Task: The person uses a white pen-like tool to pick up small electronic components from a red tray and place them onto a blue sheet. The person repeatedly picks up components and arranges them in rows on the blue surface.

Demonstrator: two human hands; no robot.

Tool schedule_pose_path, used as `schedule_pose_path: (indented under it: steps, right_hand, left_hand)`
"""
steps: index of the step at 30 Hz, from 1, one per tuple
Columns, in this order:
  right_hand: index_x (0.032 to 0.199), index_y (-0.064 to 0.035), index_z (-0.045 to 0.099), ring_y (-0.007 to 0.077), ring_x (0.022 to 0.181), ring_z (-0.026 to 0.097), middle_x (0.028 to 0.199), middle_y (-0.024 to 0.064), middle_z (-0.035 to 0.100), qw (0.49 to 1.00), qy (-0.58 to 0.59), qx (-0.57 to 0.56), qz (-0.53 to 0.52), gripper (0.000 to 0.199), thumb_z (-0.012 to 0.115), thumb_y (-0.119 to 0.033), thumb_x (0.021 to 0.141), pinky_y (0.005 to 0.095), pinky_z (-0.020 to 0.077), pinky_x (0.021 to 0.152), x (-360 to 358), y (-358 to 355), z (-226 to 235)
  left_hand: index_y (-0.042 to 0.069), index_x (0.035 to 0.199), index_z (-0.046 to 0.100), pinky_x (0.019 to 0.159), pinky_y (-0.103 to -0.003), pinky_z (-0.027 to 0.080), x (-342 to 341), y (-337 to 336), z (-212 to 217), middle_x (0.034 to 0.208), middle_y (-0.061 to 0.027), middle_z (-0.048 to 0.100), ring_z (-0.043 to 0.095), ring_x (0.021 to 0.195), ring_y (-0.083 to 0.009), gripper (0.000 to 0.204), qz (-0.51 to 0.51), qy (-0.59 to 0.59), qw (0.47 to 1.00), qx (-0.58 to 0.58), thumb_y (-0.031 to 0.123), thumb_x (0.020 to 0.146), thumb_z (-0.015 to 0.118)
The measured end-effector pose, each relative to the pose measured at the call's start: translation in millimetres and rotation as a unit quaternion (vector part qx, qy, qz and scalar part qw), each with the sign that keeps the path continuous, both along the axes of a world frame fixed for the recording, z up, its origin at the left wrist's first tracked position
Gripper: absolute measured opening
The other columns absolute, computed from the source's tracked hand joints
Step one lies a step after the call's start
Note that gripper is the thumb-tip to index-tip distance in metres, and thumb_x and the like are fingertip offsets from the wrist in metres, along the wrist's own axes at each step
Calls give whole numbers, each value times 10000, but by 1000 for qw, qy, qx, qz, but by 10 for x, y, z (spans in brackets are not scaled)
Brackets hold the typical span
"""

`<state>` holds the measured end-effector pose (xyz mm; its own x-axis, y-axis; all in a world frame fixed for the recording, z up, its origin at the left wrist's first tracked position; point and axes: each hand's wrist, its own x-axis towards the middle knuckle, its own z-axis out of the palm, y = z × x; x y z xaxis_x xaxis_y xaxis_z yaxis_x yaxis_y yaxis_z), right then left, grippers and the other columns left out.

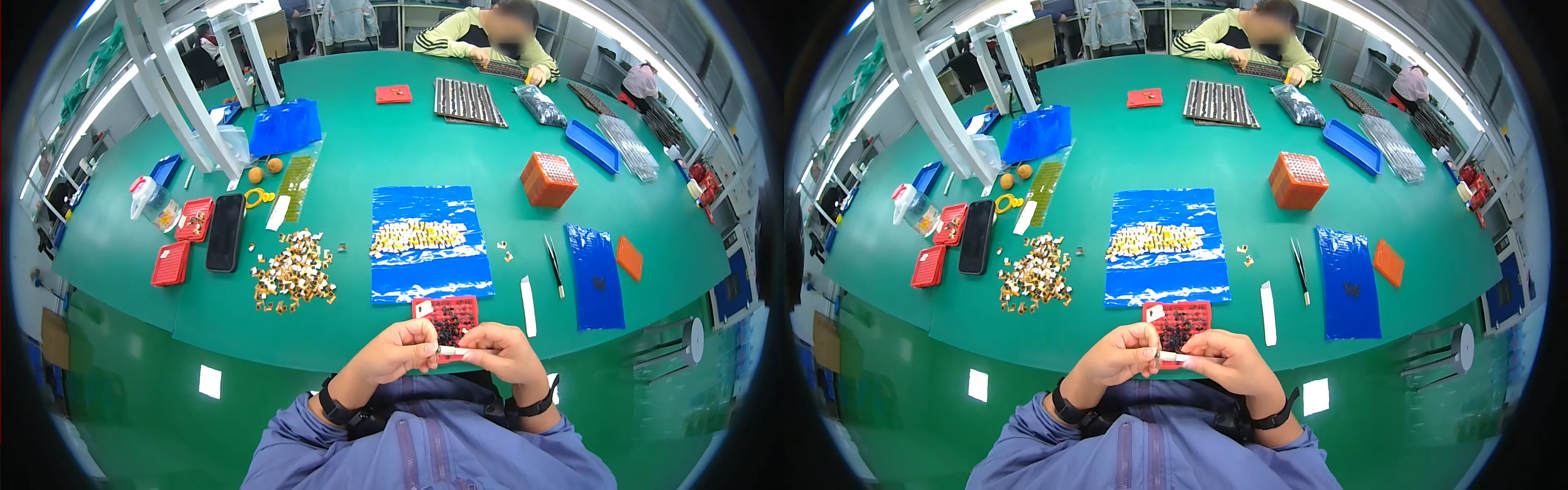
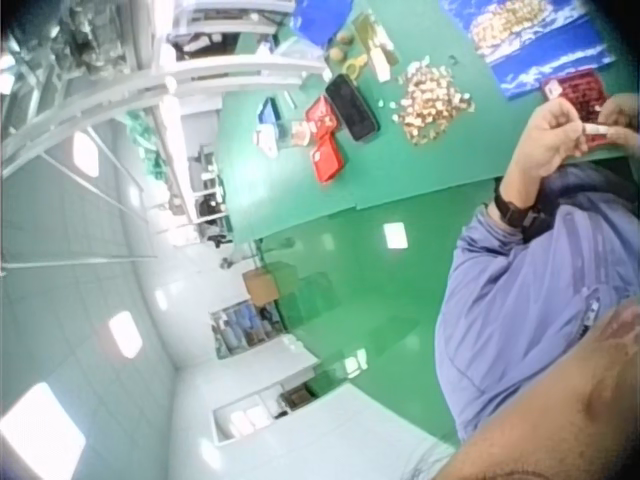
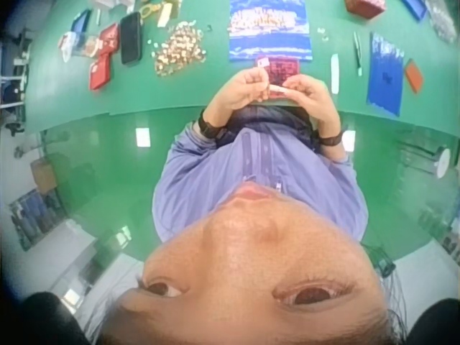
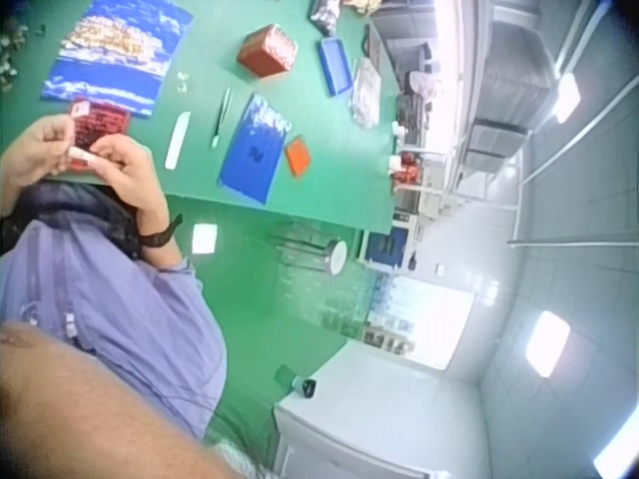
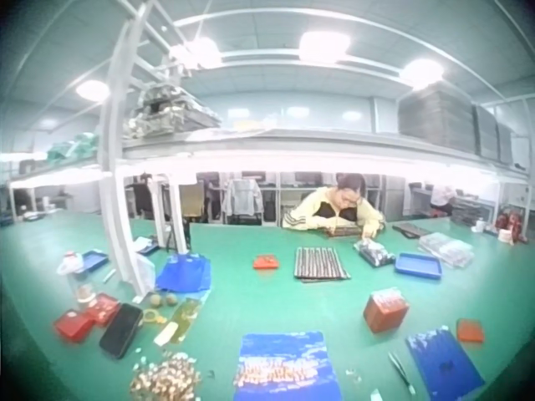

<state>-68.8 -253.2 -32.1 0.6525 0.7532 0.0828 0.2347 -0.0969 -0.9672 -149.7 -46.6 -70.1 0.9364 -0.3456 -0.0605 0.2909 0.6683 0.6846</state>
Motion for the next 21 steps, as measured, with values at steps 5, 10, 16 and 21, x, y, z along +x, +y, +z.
schedule_pose_path:
  steps: [5,10,16,21]
  right_hand:
    - [878,5,633,24,514,467,633,-13,546,1000,-19,3,11,60,611,-12,825,172,333,457,32,-2,25]
    - [886,-14,635,51,521,422,631,5,554,998,55,-35,3,70,625,-37,820,215,336,478,5,-6,98]
    - [911,-19,627,44,567,477,679,11,587,997,72,7,-7,99,640,-51,818,202,363,498,-22,4,55]
    - [910,-13,622,41,571,501,677,14,597,998,51,23,-3,96,632,-66,831,203,384,494,-17,-9,-15]
  left_hand:
    - [50,886,518,607,-203,492,15,-7,4,766,-29,597,600,712,-102,57,8,-1,1000,2,96,893,552]
    - [42,900,522,602,-205,500,17,-11,-21,768,-46,609,610,704,-108,50,20,2,1000,-7,81,888,551]
    - [30,899,522,590,-203,500,18,-14,-49,762,-59,606,612,692,-110,65,37,-7,999,-14,85,887,553]
    - [28,895,519,577,-202,495,20,-29,-38,756,-64,602,600,674,-112,81,49,-1,999,-4,92,880,566]
